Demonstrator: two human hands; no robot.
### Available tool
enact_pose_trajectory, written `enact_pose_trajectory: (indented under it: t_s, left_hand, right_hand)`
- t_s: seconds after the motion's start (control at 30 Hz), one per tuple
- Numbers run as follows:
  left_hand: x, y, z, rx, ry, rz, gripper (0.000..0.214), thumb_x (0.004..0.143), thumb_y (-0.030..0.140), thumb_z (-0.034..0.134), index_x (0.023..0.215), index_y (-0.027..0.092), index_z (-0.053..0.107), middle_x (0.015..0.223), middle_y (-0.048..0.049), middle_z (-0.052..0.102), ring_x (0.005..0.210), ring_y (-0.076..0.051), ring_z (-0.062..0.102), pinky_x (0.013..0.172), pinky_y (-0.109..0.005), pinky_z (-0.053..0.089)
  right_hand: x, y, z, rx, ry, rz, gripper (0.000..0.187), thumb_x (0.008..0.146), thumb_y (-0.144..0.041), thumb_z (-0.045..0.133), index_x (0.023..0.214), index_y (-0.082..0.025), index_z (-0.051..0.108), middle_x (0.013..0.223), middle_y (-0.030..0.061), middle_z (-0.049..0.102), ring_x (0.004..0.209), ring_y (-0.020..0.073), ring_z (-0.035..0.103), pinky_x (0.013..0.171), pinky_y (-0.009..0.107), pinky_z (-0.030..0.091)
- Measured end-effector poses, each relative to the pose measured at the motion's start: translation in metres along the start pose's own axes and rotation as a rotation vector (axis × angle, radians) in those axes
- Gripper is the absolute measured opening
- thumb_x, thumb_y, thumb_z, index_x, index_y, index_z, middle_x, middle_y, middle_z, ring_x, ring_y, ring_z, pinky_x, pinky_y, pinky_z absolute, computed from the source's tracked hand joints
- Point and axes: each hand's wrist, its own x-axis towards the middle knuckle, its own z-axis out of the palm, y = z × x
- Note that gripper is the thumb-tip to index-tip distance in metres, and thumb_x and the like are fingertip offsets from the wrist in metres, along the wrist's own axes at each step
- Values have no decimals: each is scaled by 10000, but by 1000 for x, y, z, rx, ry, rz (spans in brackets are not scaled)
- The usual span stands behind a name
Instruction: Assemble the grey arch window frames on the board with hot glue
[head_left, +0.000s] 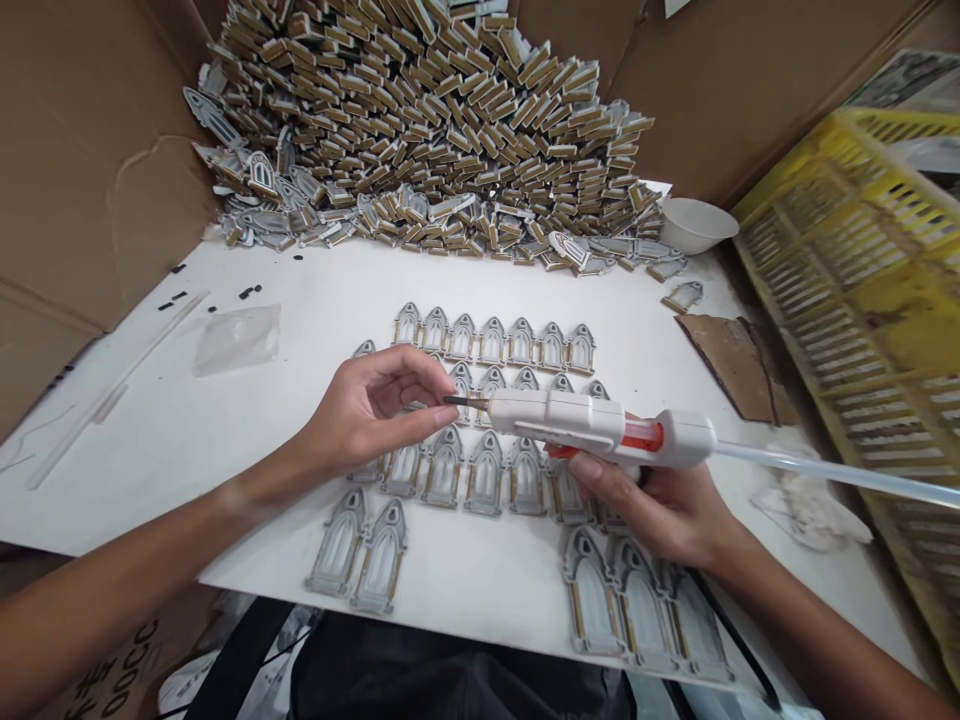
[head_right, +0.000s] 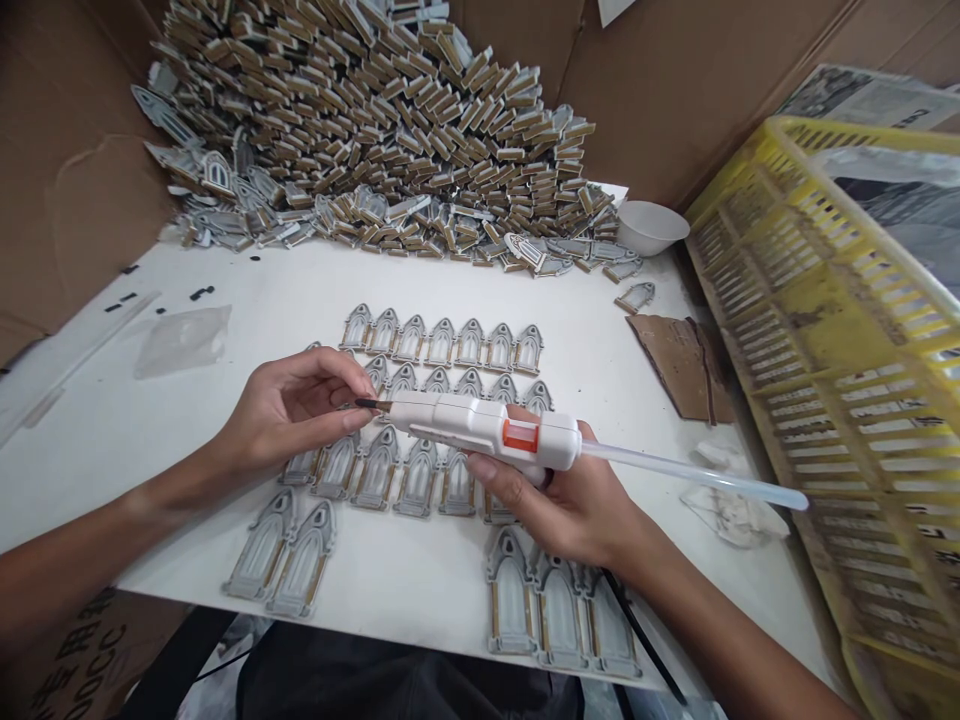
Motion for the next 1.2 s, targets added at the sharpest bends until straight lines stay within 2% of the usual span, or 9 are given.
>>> enact_pose_trajectory:
  t_s: [0.2, 0.4, 1.2]
  left_hand:
    - [0, 0, 1, -14, 6, -1, 145, 837, 188, 886, 942, 188, 786, 903, -44, 737, 783, -141, 683, 692, -230, 594]
    - [1, 2, 3, -19, 1, 15, 153, 826, 185, 894, 949, 206, 806, 932, -44, 760, 807, -146, 698, 729, -246, 607]
    - [3, -1, 2, 45, 4, 73, 106, 845, 202, 899, 934, 235, 851, 887, -42, 784, 781, -166, 706, 692, -286, 592]
  right_hand:
    - [-1, 2, 0, -37, -9, -4, 228, 1051, -367, 634, 1029, -229, 816, 864, 53, 789, 763, 226, 741, 635, 286, 589]
    - [-2, 4, 0, -30, -19, 2, 196, 1041, -340, 645, 1077, -253, 817, 894, 51, 792, 813, 242, 754, 653, 295, 600]
    - [0, 0, 1, -19, -4, -2, 227, 1041, -365, 644, 996, -222, 815, 821, 42, 769, 670, 197, 693, 597, 280, 555]
